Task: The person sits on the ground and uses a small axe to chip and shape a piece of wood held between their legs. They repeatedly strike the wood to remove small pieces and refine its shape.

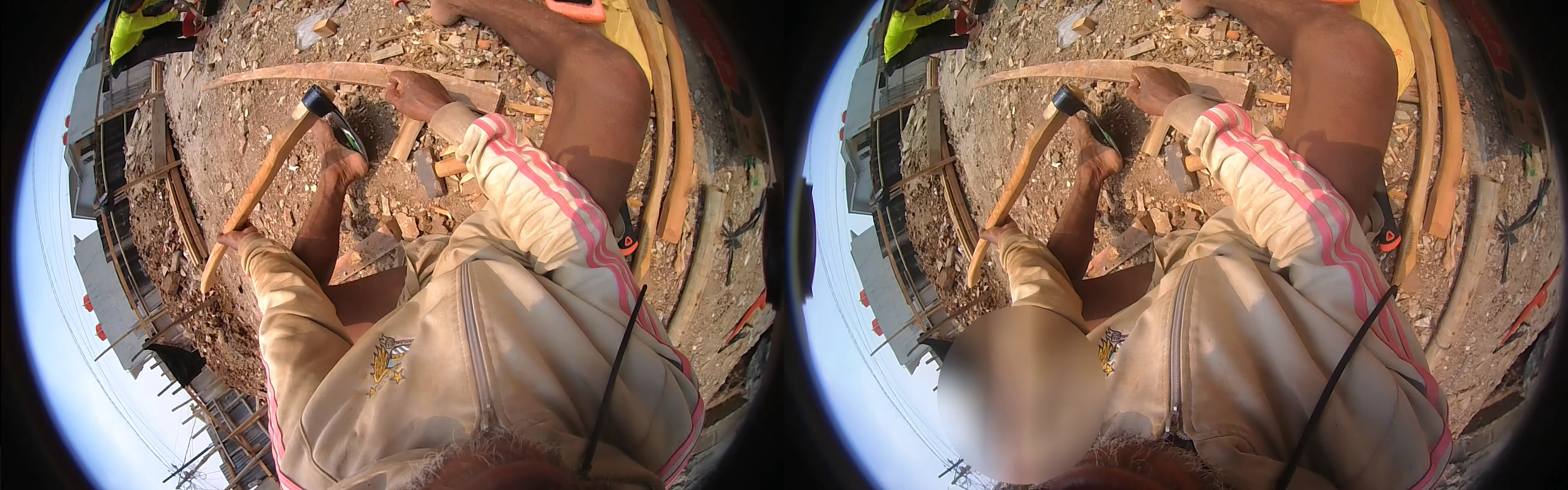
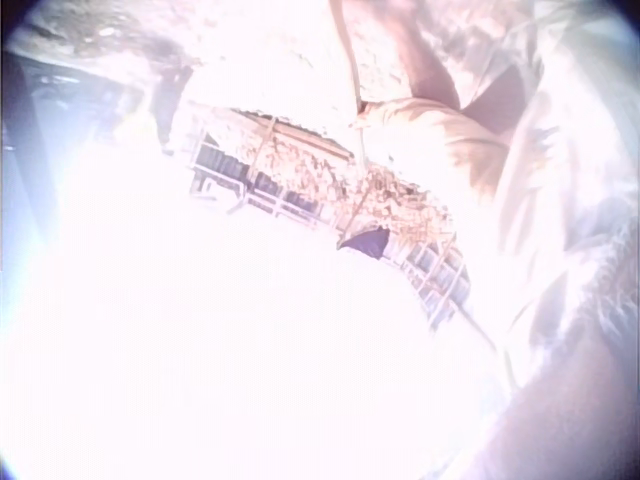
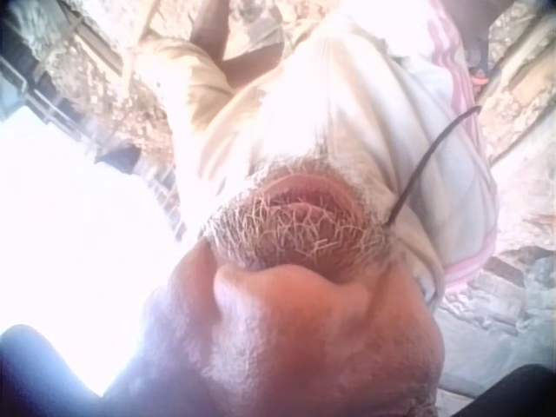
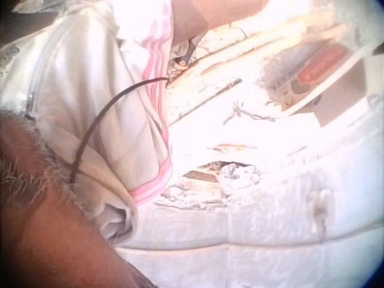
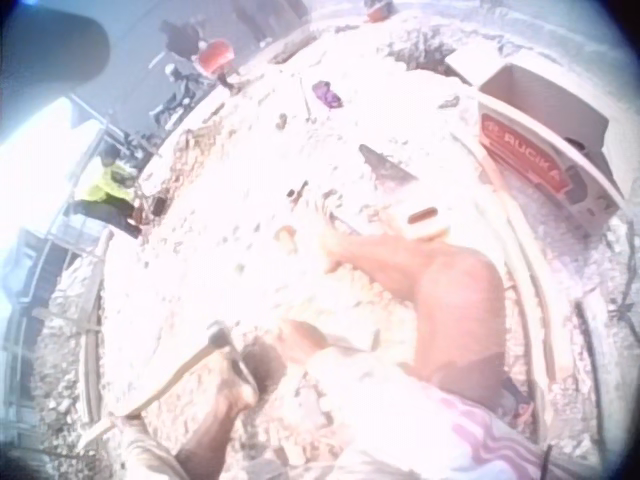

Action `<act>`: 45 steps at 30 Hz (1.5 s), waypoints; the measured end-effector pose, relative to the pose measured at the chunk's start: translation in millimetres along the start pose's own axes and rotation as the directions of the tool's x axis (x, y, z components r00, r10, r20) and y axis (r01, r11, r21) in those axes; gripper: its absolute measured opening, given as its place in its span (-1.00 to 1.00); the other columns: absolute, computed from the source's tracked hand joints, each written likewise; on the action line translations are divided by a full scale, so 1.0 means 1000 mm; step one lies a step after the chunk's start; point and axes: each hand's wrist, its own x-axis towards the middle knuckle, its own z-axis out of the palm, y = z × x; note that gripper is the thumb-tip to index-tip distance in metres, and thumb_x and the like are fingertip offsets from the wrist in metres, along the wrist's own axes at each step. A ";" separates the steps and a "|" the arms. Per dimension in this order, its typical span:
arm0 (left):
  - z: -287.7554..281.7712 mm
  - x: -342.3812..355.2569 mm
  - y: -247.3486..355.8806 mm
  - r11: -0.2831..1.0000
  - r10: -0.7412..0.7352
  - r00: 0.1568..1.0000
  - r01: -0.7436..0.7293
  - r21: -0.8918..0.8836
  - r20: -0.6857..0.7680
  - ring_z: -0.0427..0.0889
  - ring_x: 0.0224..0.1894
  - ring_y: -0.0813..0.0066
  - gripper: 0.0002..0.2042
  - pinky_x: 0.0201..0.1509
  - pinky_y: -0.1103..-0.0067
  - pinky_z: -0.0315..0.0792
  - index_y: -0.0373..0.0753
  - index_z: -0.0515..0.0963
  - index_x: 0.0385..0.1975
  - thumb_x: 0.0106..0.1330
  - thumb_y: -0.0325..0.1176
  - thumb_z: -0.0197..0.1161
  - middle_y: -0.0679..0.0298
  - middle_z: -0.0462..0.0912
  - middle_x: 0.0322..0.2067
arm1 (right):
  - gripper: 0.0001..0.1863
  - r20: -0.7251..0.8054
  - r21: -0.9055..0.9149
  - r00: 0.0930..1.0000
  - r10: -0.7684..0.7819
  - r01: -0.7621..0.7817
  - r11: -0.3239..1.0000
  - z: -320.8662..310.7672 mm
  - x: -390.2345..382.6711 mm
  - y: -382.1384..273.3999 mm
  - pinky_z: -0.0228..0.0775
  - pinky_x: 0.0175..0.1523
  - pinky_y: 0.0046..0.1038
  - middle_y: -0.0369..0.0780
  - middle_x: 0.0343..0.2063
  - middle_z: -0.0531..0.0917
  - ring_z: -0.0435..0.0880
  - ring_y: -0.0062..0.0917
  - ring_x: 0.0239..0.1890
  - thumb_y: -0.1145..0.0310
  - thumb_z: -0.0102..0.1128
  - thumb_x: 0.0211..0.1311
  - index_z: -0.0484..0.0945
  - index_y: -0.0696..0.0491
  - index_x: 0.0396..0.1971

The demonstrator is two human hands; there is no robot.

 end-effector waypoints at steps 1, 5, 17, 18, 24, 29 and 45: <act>-0.006 0.007 -0.002 0.999 -0.022 1.000 0.022 0.033 0.006 0.65 0.00 0.18 -0.37 0.09 0.37 0.56 -0.30 0.44 0.08 0.46 0.22 -0.14 0.04 0.62 0.00 | -0.58 -0.001 0.010 1.000 0.015 -0.015 1.000 0.002 0.000 -0.001 0.51 0.01 -0.11 -0.02 -0.20 0.74 0.72 -0.10 -0.15 0.01 0.05 0.32 0.62 0.04 -0.09; -0.047 0.052 -0.022 0.989 -0.088 0.991 0.099 0.108 -0.097 0.65 -0.01 0.22 -0.37 0.05 0.43 0.54 -0.29 0.41 0.10 0.46 0.22 -0.15 0.06 0.62 0.02 | -0.59 0.062 0.018 0.998 0.031 -0.032 0.999 0.011 0.001 -0.003 0.51 -0.04 -0.15 -0.05 -0.22 0.73 0.72 -0.14 -0.17 -0.02 0.10 0.32 0.63 0.02 -0.13; -0.089 0.099 -0.072 0.968 -0.231 0.968 0.239 0.077 -0.103 0.71 -0.15 0.07 -0.41 -0.20 0.37 0.73 -0.39 0.34 0.14 0.46 0.08 -0.16 -0.02 0.60 -0.06 | -0.46 0.254 -0.062 0.966 0.055 -0.040 0.997 0.062 -0.001 0.015 0.48 -0.04 -0.16 0.01 -0.18 0.72 0.71 -0.17 -0.16 -0.04 0.12 0.36 0.60 0.15 0.03; -0.091 0.096 -0.082 0.974 -0.204 0.969 0.215 0.067 -0.140 0.72 -0.09 0.05 -0.38 -0.22 0.41 0.75 -0.41 0.36 0.17 0.47 0.09 -0.21 -0.05 0.61 -0.04 | -0.46 0.221 -0.060 0.973 0.061 -0.049 0.997 0.067 -0.003 0.019 0.48 -0.03 -0.16 0.01 -0.17 0.72 0.71 -0.18 -0.16 -0.04 0.13 0.37 0.60 0.15 0.02; -0.096 0.092 -0.089 0.937 -0.264 0.960 0.279 0.212 -0.099 0.74 -0.13 0.07 -0.39 -0.25 0.46 0.75 -0.39 0.41 0.17 0.49 0.05 -0.27 -0.06 0.64 -0.03 | -0.61 0.260 -0.042 0.957 0.131 -0.124 0.991 0.086 0.004 0.053 0.42 -0.22 -0.23 -0.12 -0.40 0.66 0.60 -0.38 -0.43 0.05 0.13 0.39 0.57 0.11 -0.11; -0.109 0.099 -0.093 0.929 -0.235 0.964 0.261 0.262 -0.128 0.68 -0.02 -0.03 -0.45 -0.03 0.24 0.70 -0.37 0.45 0.17 0.47 -0.05 -0.24 -0.01 0.67 -0.04 | -0.51 0.364 -0.031 0.907 0.210 -0.214 0.976 0.080 0.008 0.040 0.51 0.10 -0.13 0.04 -0.06 0.70 0.71 -0.11 -0.02 0.02 0.05 0.34 0.60 0.02 0.10; -0.103 0.113 -0.116 0.887 -0.167 0.970 0.227 0.402 -0.179 0.67 -0.18 0.07 -0.48 -0.19 0.23 0.64 -0.34 0.46 0.09 0.40 -0.02 -0.13 0.02 0.65 -0.13 | -0.68 0.145 0.207 0.986 0.086 -0.116 0.971 0.022 0.019 0.040 0.43 -0.38 -0.54 -0.29 -0.43 0.63 0.65 -0.66 -0.53 0.14 0.13 0.48 0.60 0.12 -0.11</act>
